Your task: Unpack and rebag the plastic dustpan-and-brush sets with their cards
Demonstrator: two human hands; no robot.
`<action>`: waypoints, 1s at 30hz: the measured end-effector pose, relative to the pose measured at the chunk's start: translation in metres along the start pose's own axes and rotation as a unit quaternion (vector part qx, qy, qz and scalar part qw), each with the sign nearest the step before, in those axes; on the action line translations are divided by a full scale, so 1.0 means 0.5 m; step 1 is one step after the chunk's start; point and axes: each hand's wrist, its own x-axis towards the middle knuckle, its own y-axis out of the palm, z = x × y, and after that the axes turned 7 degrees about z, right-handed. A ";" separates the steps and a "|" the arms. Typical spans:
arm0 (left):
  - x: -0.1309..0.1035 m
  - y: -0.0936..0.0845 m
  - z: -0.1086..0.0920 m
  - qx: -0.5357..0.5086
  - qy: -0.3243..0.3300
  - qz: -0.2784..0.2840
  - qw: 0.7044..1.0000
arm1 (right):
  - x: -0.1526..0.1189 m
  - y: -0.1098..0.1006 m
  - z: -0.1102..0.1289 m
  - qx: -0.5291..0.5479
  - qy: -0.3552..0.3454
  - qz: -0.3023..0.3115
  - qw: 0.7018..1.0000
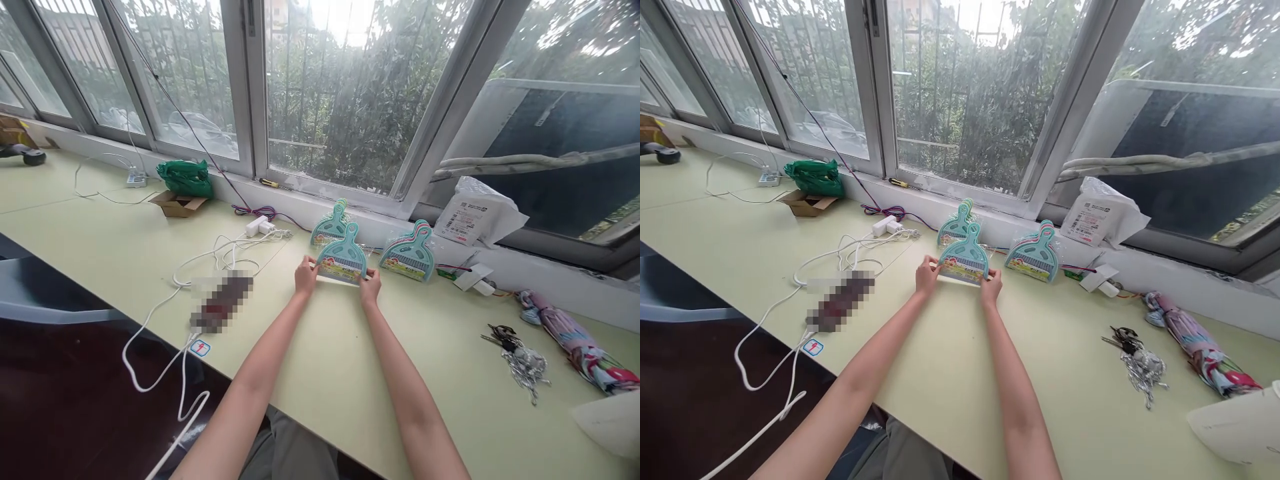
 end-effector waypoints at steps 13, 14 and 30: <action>0.261 0.061 0.121 -0.068 -0.048 -0.131 0.988 | 0.167 0.175 -0.010 -0.246 -0.116 -0.005 0.962; 0.272 0.070 0.125 -0.071 -0.060 -0.140 0.986 | 0.174 0.178 -0.015 -0.248 -0.109 -0.009 0.963; 0.290 0.083 0.115 -0.039 -0.065 -0.072 0.995 | 0.200 0.169 -0.046 -0.213 -0.075 -0.015 0.974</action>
